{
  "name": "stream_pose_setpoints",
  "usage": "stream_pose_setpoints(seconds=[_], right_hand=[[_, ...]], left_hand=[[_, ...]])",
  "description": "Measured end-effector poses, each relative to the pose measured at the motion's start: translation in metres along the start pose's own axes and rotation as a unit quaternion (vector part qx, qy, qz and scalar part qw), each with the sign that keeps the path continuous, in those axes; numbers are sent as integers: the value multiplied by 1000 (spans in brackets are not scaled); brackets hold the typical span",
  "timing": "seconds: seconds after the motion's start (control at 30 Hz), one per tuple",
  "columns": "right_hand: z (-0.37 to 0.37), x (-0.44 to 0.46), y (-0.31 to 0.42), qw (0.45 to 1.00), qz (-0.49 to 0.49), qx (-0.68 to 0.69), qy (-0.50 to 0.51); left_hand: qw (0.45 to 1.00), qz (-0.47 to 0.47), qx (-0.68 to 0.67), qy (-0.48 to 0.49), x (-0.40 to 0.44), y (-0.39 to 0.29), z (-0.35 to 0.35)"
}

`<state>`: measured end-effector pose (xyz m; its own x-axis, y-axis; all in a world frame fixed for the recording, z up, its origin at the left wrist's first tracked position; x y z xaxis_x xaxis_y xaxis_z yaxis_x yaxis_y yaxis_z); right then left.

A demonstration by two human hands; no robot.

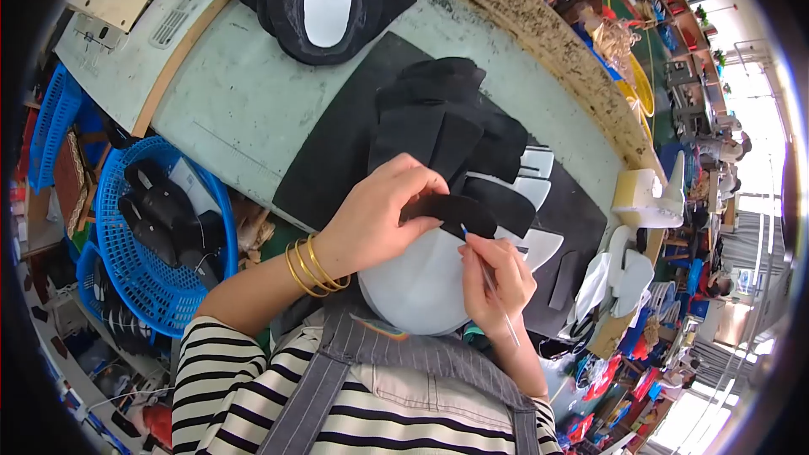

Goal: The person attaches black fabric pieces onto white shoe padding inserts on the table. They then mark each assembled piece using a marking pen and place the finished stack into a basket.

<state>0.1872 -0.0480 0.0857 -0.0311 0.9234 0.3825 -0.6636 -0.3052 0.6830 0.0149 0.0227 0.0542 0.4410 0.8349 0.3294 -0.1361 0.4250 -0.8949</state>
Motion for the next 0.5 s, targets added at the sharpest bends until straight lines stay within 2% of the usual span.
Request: stream_pose_setpoints(seconds=[0.13, 0.27, 0.37, 0.4, 0.47, 0.5], right_hand=[[-7, 3, 1, 997, -22, -75, -14], [-1, 4, -1, 998, -42, -50, 23], [7, 7, 0, 996, -75, 13, 54], [16, 5, -2, 987, -126, 94, 40], [32, -2, -11, 919, -225, 306, -106], [37, 4, -11, 933, -183, 292, -100]], left_hand=[[1000, 18, -18, 13, 4, 2, 2], [999, 4, -23, 22, 5, 4, 0], [999, -4, 6, 53, 8, -3, 4], [998, -28, 2, 54, 8, -5, 5], [996, -72, -4, 60, 3, -10, 7], [993, -82, -6, 86, 1, -13, 11]])
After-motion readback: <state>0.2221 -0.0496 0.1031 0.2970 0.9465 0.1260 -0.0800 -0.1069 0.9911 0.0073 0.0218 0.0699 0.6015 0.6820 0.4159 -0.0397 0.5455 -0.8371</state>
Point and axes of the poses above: each hand's wrist, its own x-axis towards the middle knuckle, its own z-axis out of the back of the hand, y = z × x, the point moved 2 cm from there along x, towards the middle knuckle, and after that the axes turned 9 degrees about -z, right-handed, at the moved point
